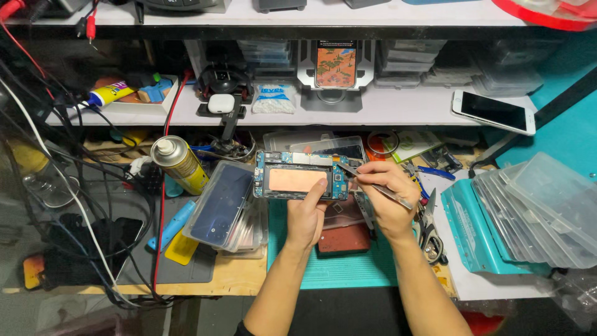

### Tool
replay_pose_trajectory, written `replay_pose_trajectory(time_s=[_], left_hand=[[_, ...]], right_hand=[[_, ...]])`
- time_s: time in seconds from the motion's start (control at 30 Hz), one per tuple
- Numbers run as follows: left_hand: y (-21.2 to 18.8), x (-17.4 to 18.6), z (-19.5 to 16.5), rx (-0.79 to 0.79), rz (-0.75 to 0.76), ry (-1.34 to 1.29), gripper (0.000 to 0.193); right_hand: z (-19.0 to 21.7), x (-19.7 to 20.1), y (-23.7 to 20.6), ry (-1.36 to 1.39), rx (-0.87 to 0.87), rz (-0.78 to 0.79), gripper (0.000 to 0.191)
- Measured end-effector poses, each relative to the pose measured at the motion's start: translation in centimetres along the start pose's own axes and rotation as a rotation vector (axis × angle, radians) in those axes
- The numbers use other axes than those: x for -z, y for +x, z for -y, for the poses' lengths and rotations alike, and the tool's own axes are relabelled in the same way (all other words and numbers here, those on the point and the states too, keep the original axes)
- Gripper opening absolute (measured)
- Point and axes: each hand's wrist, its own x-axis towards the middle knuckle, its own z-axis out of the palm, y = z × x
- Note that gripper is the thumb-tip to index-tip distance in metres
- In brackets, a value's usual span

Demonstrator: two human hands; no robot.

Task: The person pries open the back cover of a smartphone using a thin pry tool, working around the edges to separate it from the frame. They lift out the battery and internal components, then reattach the back cover and press it into place before setting the phone down on the work mat.

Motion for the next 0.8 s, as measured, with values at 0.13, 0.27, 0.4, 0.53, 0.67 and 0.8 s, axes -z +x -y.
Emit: replay_pose_trajectory(time_s=[0.13, 0.27, 0.4, 0.53, 0.67, 0.8], left_hand=[[0.0, 0.0, -0.1, -0.001, -0.032, -0.007, 0.064], [-0.1, -0.1, -0.2, -0.007, -0.036, -0.013, 0.067], [-0.1, 0.0, -0.3, 0.007, -0.057, -0.010, 0.066], [0.0, 0.5, -0.1, 0.019, -0.057, 0.018, 0.064], [0.1, 1.0, 0.0, 0.047, -0.077, 0.051, 0.053], [0.0, 1.3, -0.2, 0.055, -0.092, 0.070, 0.054]], right_hand=[[0.6, -0.3, 0.3, -0.043, 0.028, 0.019, 0.012], [1.0, -0.6, 0.3, 0.013, 0.001, 0.018, 0.013], [1.3, -0.8, 0.5, -0.112, 0.127, 0.019, 0.014], [1.9, -0.8, 0.6, -0.177, 0.180, 0.046, 0.016], [2.2, -0.6, 1.0, -0.291, 0.291, 0.127, 0.022], [2.1, -0.2, 1.4, -0.309, 0.374, 0.193, 0.028]])
